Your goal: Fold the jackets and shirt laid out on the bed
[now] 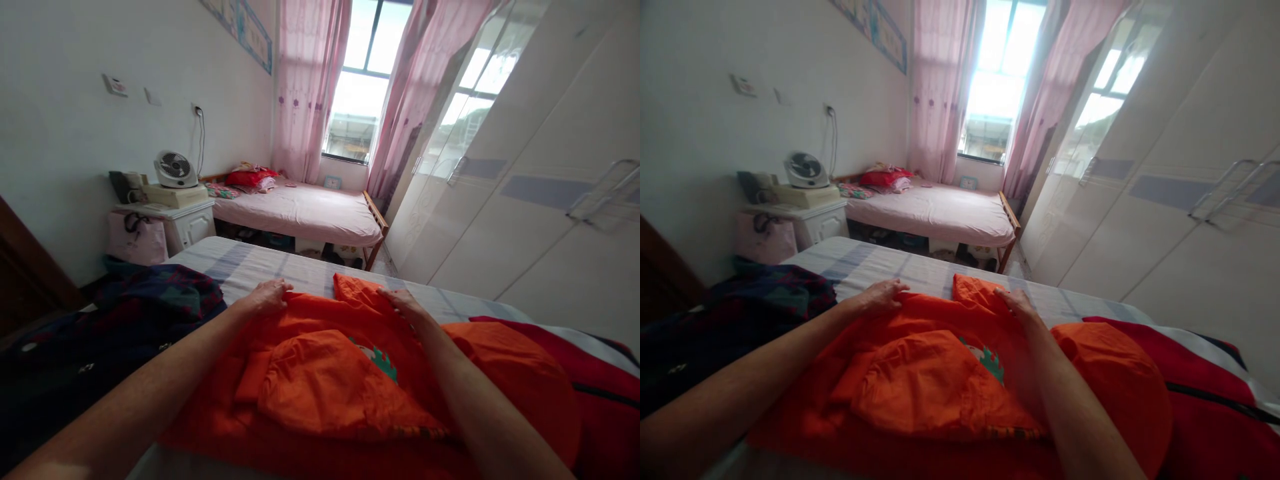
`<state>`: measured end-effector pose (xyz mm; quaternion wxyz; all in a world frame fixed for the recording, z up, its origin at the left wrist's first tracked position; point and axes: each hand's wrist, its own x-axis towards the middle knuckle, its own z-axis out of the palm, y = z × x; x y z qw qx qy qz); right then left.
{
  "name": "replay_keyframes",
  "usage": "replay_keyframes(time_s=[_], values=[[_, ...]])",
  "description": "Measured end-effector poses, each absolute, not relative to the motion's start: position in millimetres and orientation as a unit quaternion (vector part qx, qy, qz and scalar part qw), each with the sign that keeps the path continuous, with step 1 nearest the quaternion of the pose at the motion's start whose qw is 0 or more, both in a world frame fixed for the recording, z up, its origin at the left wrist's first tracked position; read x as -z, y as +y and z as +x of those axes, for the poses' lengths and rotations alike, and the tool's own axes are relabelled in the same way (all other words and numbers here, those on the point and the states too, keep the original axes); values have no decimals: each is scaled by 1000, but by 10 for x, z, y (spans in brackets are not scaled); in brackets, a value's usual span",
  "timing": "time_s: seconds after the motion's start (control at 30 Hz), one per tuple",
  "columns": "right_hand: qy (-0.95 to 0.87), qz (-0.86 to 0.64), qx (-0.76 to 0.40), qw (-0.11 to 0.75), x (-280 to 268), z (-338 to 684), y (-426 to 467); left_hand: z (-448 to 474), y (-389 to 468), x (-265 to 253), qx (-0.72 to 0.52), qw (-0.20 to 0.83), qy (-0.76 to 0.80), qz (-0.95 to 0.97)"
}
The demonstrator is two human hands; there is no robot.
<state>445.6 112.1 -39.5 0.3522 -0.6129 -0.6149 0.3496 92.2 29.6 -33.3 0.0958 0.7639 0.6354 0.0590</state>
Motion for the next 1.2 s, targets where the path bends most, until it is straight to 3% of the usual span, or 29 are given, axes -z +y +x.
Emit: replay_keyframes(time_s=[0.1, 0.2, 0.37, 0.43, 0.6, 0.77, 0.93, 1.2], values=[[-605, -599, -390, 352, 320, 4415, 1063, 921, 313, 318, -44, 88, 636, 766], [-598, -561, -405, 405, 79, 4415, 940, 928, 217, 183, -62, 49, 631, 772], [-621, -495, -335, 507, -234, 4691, 361, 875, -346, 4, -130, -57, 600, 787], [-648, -496, -323, 479, -152, 4855, 23, 829, -643, 66, -129, -73, 569, 809], [-685, -498, -456, 274, 242, 5117, -561, 715, -1052, 333, -115, -7, 500, 858], [-593, -547, -451, 381, 311, 5118, -403, 793, -989, 196, -141, 16, 559, 817], [-523, -554, -527, 378, 275, 4945, -150, 1007, -952, 130, -163, 17, 542, 825], [-551, -453, -498, 493, -156, 4751, -335, 943, -959, 295, -168, 90, 554, 811]])
